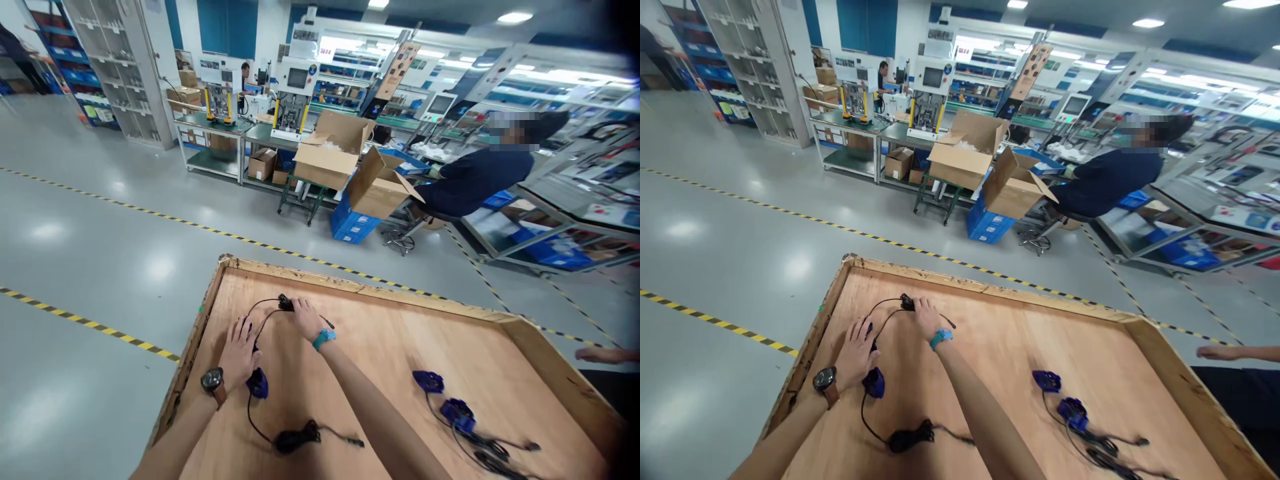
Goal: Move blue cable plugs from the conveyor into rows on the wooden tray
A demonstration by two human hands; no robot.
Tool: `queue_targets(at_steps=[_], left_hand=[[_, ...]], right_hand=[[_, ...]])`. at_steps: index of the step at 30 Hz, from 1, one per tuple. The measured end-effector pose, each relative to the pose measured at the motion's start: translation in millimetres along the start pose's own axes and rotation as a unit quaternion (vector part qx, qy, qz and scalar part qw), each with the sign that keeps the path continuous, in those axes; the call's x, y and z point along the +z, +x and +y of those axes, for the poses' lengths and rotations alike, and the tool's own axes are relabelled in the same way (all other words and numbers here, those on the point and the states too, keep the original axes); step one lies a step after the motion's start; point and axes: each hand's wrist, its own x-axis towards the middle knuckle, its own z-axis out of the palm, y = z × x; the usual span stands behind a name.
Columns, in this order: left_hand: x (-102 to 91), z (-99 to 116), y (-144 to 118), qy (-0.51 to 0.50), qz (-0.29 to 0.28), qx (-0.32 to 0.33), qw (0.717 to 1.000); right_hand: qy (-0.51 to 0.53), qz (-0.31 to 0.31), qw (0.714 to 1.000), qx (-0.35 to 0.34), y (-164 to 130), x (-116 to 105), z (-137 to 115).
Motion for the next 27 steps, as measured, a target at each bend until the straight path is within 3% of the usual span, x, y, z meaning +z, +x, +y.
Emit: queue_targets(at_steps=[6, 11, 16, 20, 27], left_hand=[[17.1, 7, 25, 0.006, 0.119, -0.189, 0.975], [23.8, -8, 72, -0.006, 0.162, -0.3, 0.94], [24.5, -15, 105, -0.007, 0.183, -0.333, 0.925], [22.7, -12, 119, -0.016, 0.177, -0.322, 0.93], [19.3, -27, 110, -0.019, 0.156, -0.232, 0.96]], right_hand=[[0.019, 0.02, 0.995, -0.094, 113, -9, -64], [0.028, 0.019, 0.99, -0.136, 163, 7, -102], [0.054, 0.042, 0.987, -0.147, 175, 23, -101], [0.079, 0.048, 0.978, -0.187, 174, 20, -90], [0.072, 0.116, 0.979, -0.154, 135, 23, -72]])
